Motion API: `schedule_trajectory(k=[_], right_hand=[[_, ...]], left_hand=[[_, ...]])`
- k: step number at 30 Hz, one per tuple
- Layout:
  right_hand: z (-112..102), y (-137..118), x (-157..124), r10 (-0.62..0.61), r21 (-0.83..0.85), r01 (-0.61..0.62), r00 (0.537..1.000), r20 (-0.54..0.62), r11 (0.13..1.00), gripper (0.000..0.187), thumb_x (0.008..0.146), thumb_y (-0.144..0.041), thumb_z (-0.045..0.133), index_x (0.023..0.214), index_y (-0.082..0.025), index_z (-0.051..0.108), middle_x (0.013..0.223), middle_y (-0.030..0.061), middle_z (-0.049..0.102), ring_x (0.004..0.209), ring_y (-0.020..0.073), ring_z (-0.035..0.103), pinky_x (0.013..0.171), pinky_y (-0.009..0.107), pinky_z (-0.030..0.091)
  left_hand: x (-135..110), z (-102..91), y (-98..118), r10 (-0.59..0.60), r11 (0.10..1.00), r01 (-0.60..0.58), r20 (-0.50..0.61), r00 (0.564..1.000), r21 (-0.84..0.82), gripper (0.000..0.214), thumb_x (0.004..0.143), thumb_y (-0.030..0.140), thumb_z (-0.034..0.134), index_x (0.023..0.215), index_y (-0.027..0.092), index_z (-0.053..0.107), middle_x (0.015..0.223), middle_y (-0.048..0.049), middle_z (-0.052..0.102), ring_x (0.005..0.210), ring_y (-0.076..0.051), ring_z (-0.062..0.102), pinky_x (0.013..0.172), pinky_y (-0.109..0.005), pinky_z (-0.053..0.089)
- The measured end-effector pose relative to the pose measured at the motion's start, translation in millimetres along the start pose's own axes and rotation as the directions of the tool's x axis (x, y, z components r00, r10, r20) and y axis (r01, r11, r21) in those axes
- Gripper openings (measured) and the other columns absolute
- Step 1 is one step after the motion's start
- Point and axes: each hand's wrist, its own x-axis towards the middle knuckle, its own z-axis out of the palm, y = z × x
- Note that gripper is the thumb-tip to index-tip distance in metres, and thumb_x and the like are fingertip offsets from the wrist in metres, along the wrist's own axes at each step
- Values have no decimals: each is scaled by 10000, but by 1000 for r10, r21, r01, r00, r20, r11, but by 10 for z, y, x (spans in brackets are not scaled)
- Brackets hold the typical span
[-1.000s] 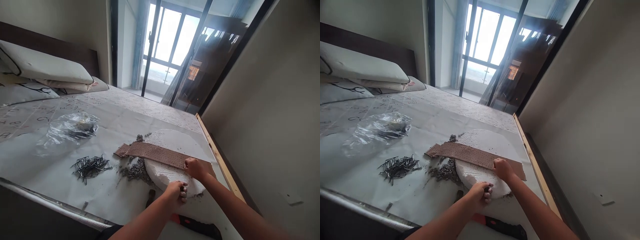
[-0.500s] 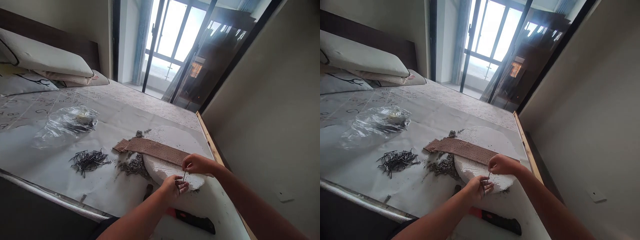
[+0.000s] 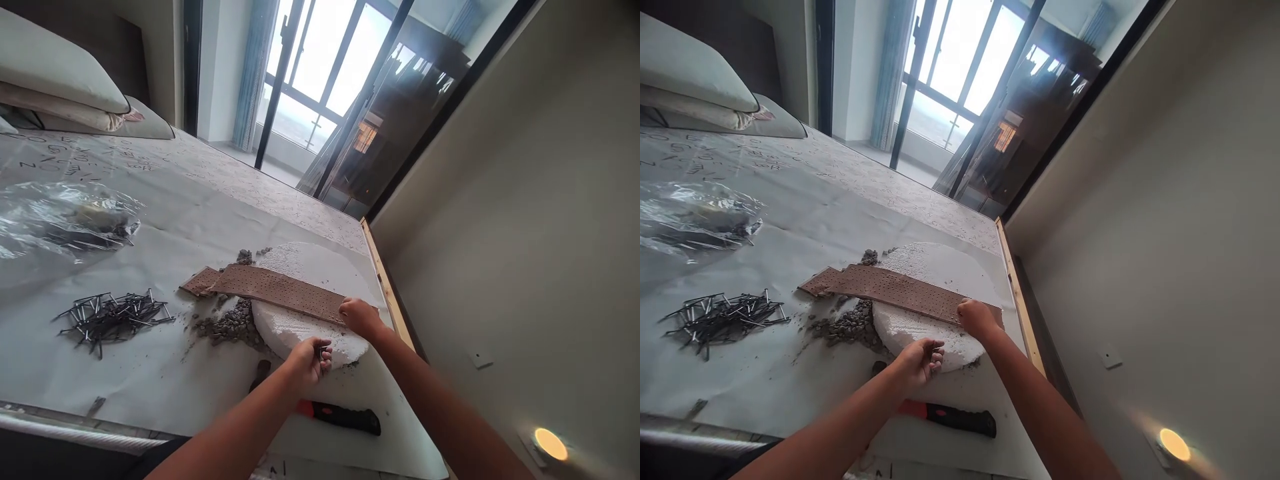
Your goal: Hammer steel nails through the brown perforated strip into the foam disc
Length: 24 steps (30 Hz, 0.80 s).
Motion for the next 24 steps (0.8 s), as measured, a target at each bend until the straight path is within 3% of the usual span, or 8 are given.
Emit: schedule_trajectory(k=[11, 17, 24], right_hand=[[262, -163, 105, -20, -121, 25, 999, 46, 992, 265, 826, -76, 413, 837, -117, 675, 892, 119, 659, 791, 178, 611, 651, 240, 409], [260, -187, 153, -46, -123, 52, 997, 56, 991, 238, 792, -67, 444, 804, -96, 680, 851, 143, 660, 771, 190, 612, 658, 247, 420], [218, -140, 127, 23, -41, -23, 1000, 0, 999, 229, 814, -102, 435, 836, -124, 662, 870, 103, 673, 773, 172, 616, 630, 231, 400]], left_hand=[[-85, 55, 0, 88, 993, -93, -70, 994, -74, 118, 806, 43, 395, 793, 154, 432, 566, 37, 406, 380, -38, 368, 335, -127, 267], [-135, 73, 25, 108, 994, -110, -107, 988, -21, 163, 802, 21, 326, 813, 145, 431, 564, 30, 395, 381, -43, 358, 337, -131, 258], [-110, 39, 23, 102, 994, -105, -85, 991, -31, 118, 793, 46, 386, 810, 153, 433, 589, 28, 410, 391, -42, 362, 344, -133, 255]])
